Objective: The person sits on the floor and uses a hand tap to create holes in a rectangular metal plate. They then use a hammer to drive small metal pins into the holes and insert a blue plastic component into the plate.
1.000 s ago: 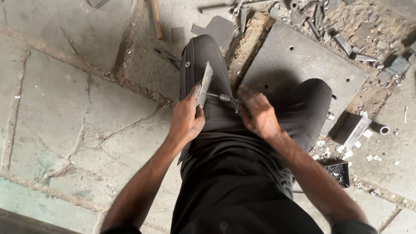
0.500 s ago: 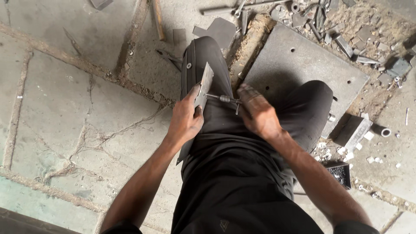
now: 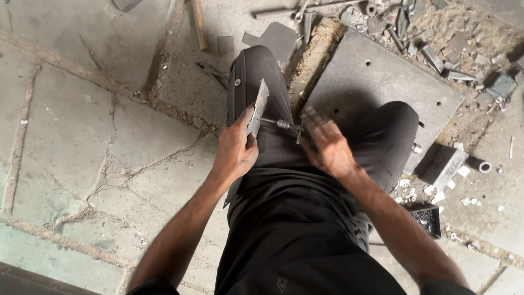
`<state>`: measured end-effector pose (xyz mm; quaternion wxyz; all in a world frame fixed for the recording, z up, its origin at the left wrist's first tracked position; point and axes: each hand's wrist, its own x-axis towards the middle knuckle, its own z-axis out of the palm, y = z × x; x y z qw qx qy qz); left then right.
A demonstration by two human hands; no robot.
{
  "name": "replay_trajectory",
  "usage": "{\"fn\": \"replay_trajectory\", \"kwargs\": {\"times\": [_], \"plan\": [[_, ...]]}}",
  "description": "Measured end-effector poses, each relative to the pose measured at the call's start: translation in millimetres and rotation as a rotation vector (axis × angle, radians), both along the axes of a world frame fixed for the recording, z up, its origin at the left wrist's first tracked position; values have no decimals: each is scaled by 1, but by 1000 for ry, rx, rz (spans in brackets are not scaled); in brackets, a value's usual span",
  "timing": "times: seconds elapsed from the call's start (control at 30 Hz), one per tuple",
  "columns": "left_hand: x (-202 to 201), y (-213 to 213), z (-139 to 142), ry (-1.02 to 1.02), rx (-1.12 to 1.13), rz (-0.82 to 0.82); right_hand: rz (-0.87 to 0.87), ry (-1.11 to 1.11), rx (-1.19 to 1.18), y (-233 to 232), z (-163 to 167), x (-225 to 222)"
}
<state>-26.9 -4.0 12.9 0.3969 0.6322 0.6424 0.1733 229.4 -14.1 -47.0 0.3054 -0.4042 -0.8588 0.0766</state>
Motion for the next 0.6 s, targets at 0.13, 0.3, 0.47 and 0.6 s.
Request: {"fn": "replay_trajectory", "kwargs": {"times": [0.13,0.3,0.47,0.6], "plan": [[0,0,1,131,-121,-59,-276,405,-814,11,-12,-12],[-2,1,1,54,-68,-1,-533,858,-1503,21,-5,-20],[-3,2,2,-18,150,-21,-26,64,39,11,25,-11],[-3,2,2,52,-193,-23,-457,-11,-1106,16,0,-17]]}}
